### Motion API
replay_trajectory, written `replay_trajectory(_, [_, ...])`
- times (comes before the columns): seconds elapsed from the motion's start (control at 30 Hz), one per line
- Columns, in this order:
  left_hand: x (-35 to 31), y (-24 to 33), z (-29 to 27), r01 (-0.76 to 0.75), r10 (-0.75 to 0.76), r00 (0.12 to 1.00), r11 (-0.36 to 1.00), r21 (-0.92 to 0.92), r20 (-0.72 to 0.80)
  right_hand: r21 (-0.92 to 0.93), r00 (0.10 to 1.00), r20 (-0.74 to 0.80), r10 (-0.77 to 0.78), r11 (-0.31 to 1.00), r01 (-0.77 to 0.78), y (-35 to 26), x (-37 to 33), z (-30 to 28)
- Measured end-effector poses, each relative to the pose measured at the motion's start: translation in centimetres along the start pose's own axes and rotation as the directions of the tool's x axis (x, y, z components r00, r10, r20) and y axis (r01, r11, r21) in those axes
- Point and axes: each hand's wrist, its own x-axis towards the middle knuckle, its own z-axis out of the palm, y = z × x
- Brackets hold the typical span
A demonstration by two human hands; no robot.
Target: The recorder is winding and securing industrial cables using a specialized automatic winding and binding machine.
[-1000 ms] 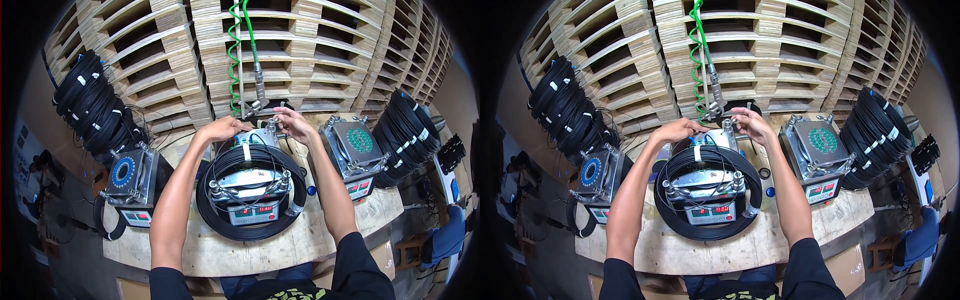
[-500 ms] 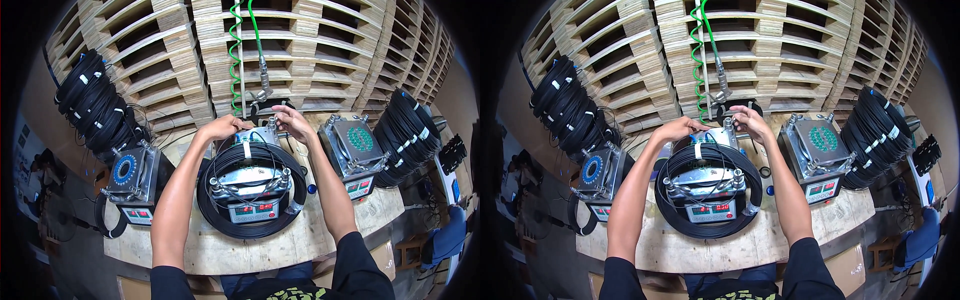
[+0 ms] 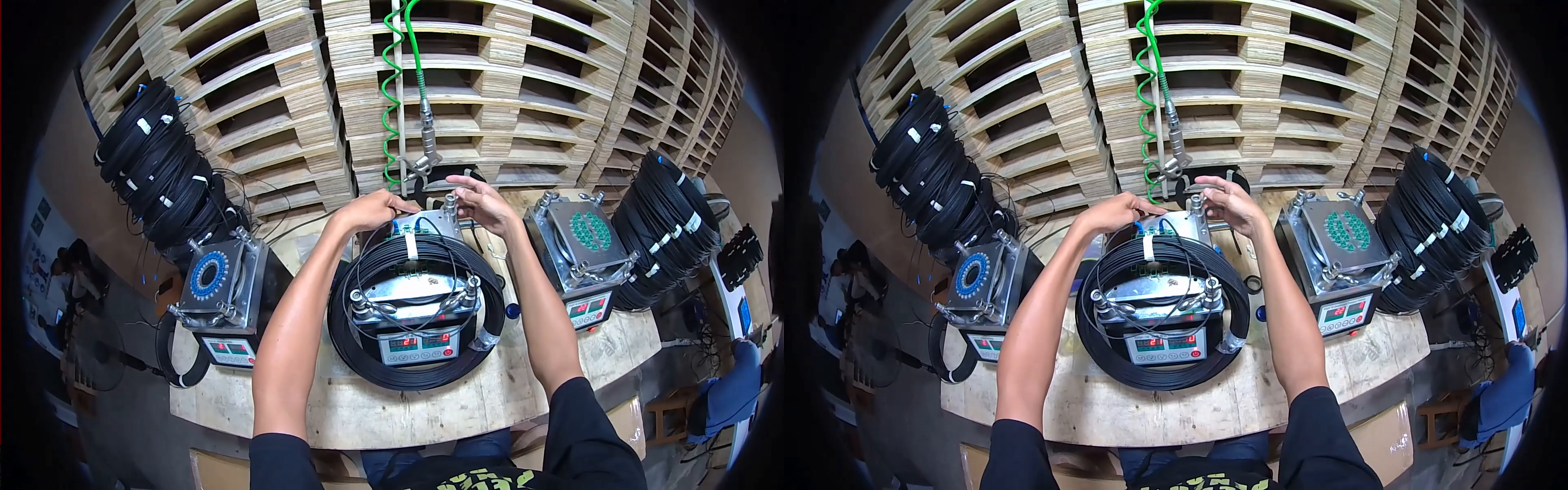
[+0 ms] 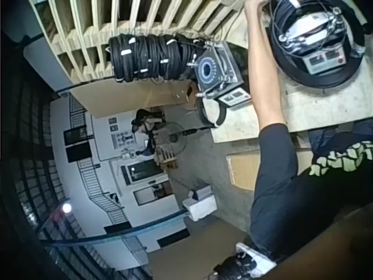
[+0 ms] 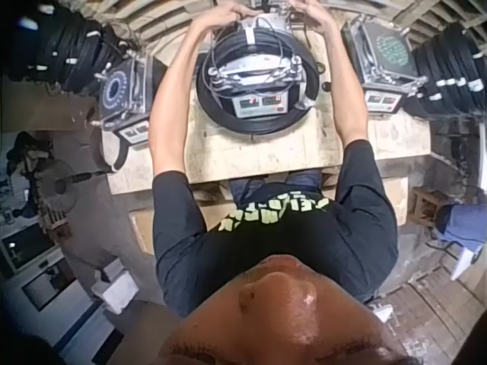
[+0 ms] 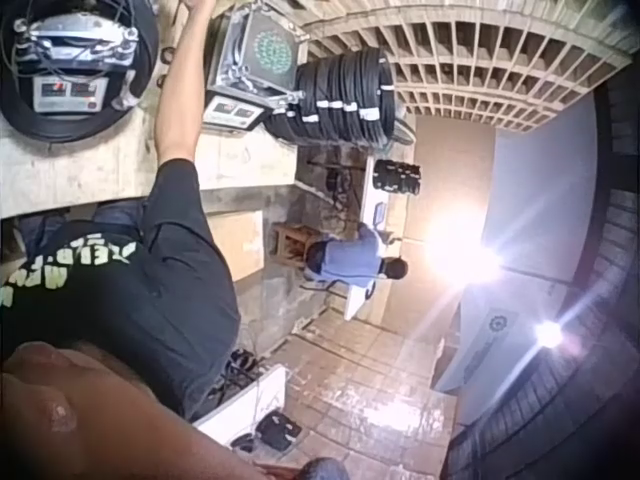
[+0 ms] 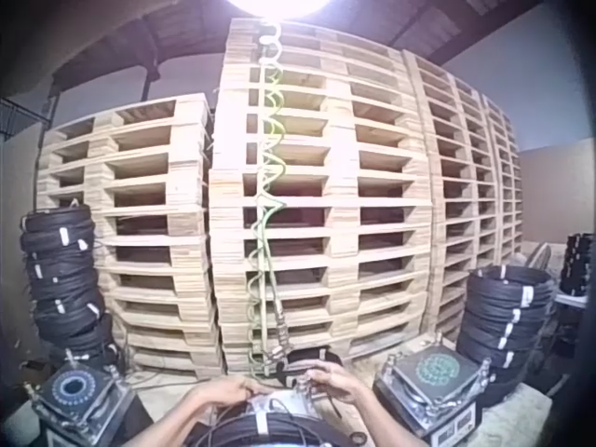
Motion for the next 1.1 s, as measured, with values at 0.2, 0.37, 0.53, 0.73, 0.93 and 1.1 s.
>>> replay_trajectory(0.2, [0.8, 0.8, 0.5, 0.038, -0.038, 0.999, 0.999, -0.007, 0.003, 0.068, 0.99, 0.072, -0.123, 0.991, 0.119, 1.3, 1.3, -1.7])
replay_trajectory(0.37, [-1.0, -0.5, -0.5, -0.124, 0.186, 0.942, 0.967, 0.225, -0.279, -0.052, 0.979, -0.176, -0.099, 0.994, 0.092, -0.8, -2.3, 3.5])
replay_trajectory(0.53, [-1.3, -4.1, -2.2, -0.069, -0.089, 0.872, 0.951, -0.301, -0.481, -0.488, 0.959, -0.098, -0.267, 0.852, 0.187, 1.1, -3.5, 4.5])
replay_trajectory(0.73, [-2.9, -3.9, 1.0, 0.034, -0.267, 0.96, 0.422, -0.906, -0.088, -0.478, 0.949, -0.166, -0.269, 0.863, 0.162, 2.2, -3.0, 3.4])
replay_trajectory(0.93, [-2.8, -8.1, 2.3, -0.3, -0.459, 0.787, 0.302, -0.905, -0.413, -0.532, 0.954, -0.077, -0.289, 0.821, 0.206, 2.2, -1.8, 3.7])
replay_trajectory(1.1, [-3.6, -8.8, 3.6, -0.51, -0.596, 0.643, 0.135, -0.849, -0.481, -0.589, 0.948, -0.053, -0.313, 0.777, 0.223, 2.1, -2.2, 3.9])
